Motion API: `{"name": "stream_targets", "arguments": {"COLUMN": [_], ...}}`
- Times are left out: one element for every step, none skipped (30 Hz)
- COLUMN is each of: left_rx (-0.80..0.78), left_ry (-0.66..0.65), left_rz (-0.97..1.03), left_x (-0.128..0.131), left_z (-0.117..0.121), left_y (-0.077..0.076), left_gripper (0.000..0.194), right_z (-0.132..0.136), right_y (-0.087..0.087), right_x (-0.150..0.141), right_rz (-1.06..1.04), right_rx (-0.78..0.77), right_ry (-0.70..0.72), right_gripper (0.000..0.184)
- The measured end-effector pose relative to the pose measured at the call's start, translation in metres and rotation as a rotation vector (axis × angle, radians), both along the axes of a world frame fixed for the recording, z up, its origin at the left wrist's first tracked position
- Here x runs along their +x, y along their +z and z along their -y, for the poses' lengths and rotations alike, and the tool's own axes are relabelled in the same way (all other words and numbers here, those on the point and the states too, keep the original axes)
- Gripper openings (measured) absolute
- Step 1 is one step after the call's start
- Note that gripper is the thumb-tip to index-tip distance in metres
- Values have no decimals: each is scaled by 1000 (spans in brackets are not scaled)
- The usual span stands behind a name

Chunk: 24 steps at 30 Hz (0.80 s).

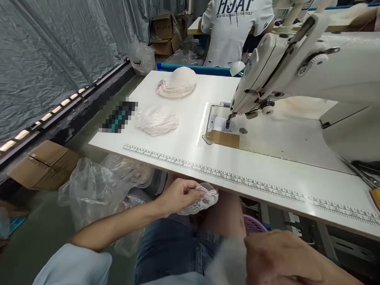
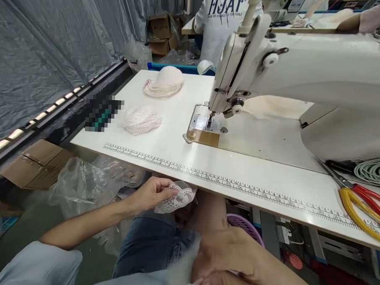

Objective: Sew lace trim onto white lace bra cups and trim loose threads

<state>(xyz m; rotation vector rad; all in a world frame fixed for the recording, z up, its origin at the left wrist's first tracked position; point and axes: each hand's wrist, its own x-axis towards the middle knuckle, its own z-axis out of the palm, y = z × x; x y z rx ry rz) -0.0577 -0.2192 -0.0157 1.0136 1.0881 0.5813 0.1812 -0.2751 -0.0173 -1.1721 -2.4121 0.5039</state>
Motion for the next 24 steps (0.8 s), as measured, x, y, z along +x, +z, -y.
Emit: {"name": "stream_targets", "arguments": {"left_rx": [4,14,25,29,22,6,-17,-39,-58,-70,-75,-78,-82,-86,-88,-83,-70,-48,-20,12,43,71,98,120], "left_ry": [-9,-24,-41,-57,-75,-92,-105,-112,-118,-118,-114,-108,-105,-105,-104,-98,-92,-87,-83,-81,-76,-64,-38,2], "left_rz": [15,31,50,72,100,135,172,207,234,253,268,280,289,299,304,299,280,245,201,149,94,44,3,-22], "left_x": [1,2,3,3,3,2,0,-3,-6,-9,-13,-16,-18,-20,-21,-22,-22,-23,-23,-25,-27,-30,-33,-38], "left_z": [2,5,7,10,12,15,17,19,20,22,23,24,25,25,26,26,26,26,25,24,23,22,22,22], "left_y": [0,1,3,5,7,9,11,12,12,11,10,8,6,4,3,3,4,6,9,14,20,27,34,41], "left_gripper": [40,40,39,38,37,36,34,33,32,31,30,30,30,30,30,29,28,28,29,31,34,35,36,36], "right_z": [-3,-8,-16,-24,-32,-39,-45,-49,-52,-54,-55,-54,-54,-54,-53,-53,-54,-55,-56,-58,-61,-63,-65,-66], "right_y": [5,10,15,19,21,23,23,23,22,21,20,19,19,19,18,18,19,19,20,22,25,28,33,37], "right_x": [-5,-10,-17,-23,-30,-36,-42,-47,-52,-55,-58,-59,-61,-62,-62,-63,-64,-65,-67,-70,-73,-78,-83,-89], "right_rz": [-30,-60,-90,-121,-152,-182,-207,-223,-231,-232,-227,-219,-210,-201,-191,-179,-165,-150,-137,-126,-115,-107,-99,-91], "right_rx": [-41,-84,-129,-175,-225,-281,-343,-402,-452,-485,-498,-493,-476,-457,-437,-418,-400,-381,-360,-336,-301,-247,-165,-53], "right_ry": [-1,-4,-8,-12,-11,-4,9,24,38,47,51,52,51,55,64,72,81,89,99,116,136,153,161,152], "right_gripper": [34,33,32,32,31,30,30,30,30,30,29,28,27,26,25,24,24,23,23,22,21,20,18,17]}}
